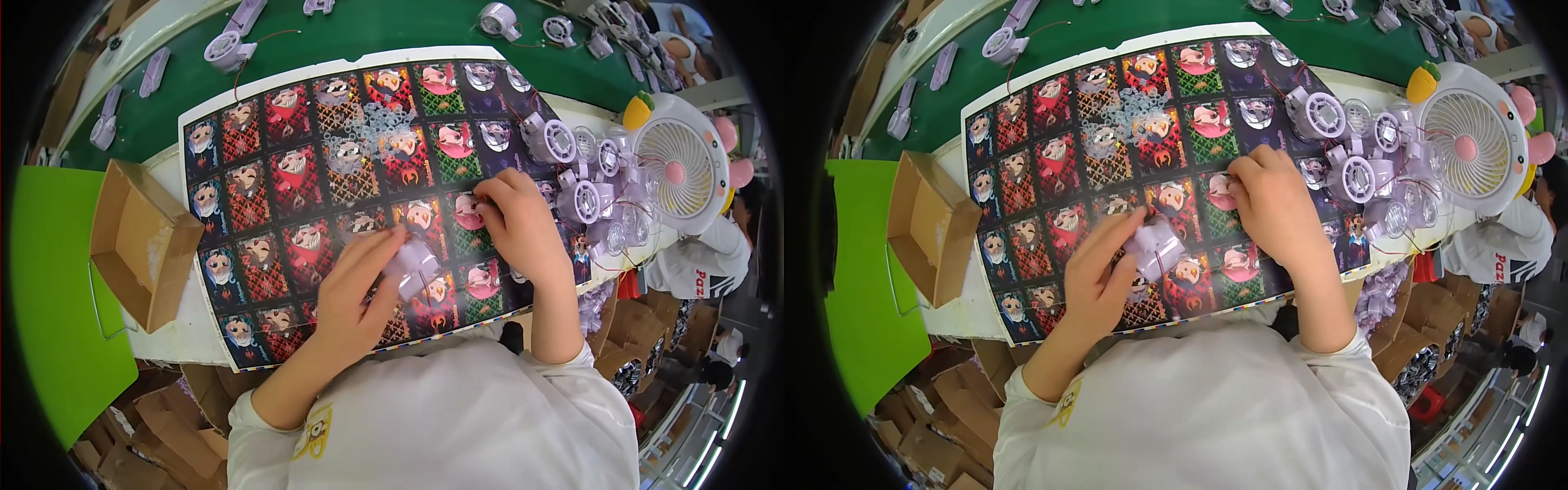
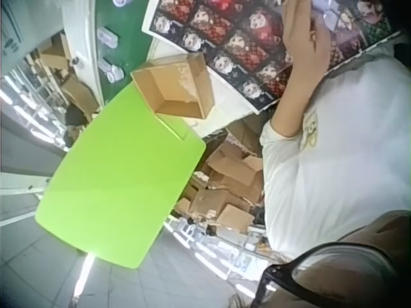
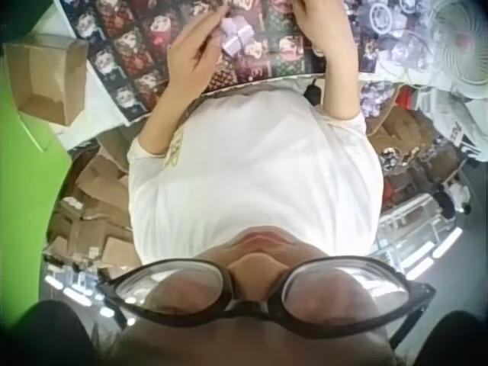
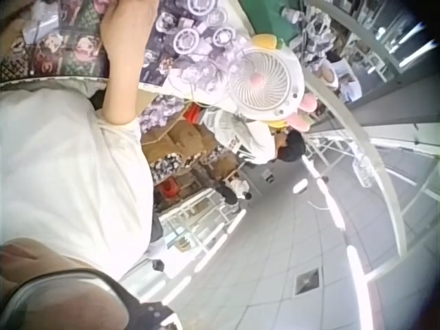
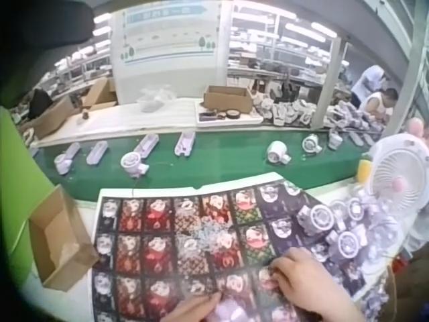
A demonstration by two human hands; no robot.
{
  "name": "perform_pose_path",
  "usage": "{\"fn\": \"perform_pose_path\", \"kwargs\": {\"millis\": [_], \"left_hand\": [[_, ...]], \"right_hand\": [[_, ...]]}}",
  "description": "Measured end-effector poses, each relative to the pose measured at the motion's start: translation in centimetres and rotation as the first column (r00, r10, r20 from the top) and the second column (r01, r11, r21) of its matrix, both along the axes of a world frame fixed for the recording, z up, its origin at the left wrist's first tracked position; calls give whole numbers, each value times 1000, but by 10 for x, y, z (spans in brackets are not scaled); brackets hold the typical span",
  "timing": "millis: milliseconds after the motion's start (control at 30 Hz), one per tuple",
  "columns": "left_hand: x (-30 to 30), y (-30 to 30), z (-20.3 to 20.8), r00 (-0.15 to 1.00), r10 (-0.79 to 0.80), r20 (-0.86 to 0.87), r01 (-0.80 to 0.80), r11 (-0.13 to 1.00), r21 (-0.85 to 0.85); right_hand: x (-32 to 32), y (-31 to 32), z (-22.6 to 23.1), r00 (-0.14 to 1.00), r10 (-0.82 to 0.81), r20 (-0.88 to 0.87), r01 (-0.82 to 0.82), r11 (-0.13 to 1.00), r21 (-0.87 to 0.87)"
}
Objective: The person assembles mini fans by applying decorative stickers to the plastic housing of the motor unit using a pick tool.
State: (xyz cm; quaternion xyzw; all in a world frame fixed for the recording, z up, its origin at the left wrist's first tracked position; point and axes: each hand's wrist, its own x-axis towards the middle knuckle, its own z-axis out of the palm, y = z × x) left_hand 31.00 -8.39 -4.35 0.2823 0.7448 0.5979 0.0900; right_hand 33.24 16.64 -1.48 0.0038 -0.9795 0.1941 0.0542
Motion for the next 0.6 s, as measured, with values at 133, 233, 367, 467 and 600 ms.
{"fn": "perform_pose_path", "kwargs": {"millis": [133, 233, 367, 467, 600], "left_hand": [[15, -25, 2, 972, 30, -235, -36, 999, -19], [17, -18, 3, 913, 88, -398, -97, 995, -1], [6, -3, 12, 748, 41, -662, -68, 998, -15], [5, -2, 13, 753, 38, -657, -15, 999, 40], [-8, 4, 19, 755, 27, -656, 43, 995, 89]], "right_hand": [[-26, -26, 3, 988, 124, -90, -136, 980, -145], [-55, -52, -10, 939, 324, -112, -342, 910, -233], [-86, -85, -26, 903, 425, -65, -430, 892, -143], [-94, -99, -27, 882, 469, 48, -470, 882, 21], [-90, -95, -29, 901, 432, 44, -433, 901, 30]]}}
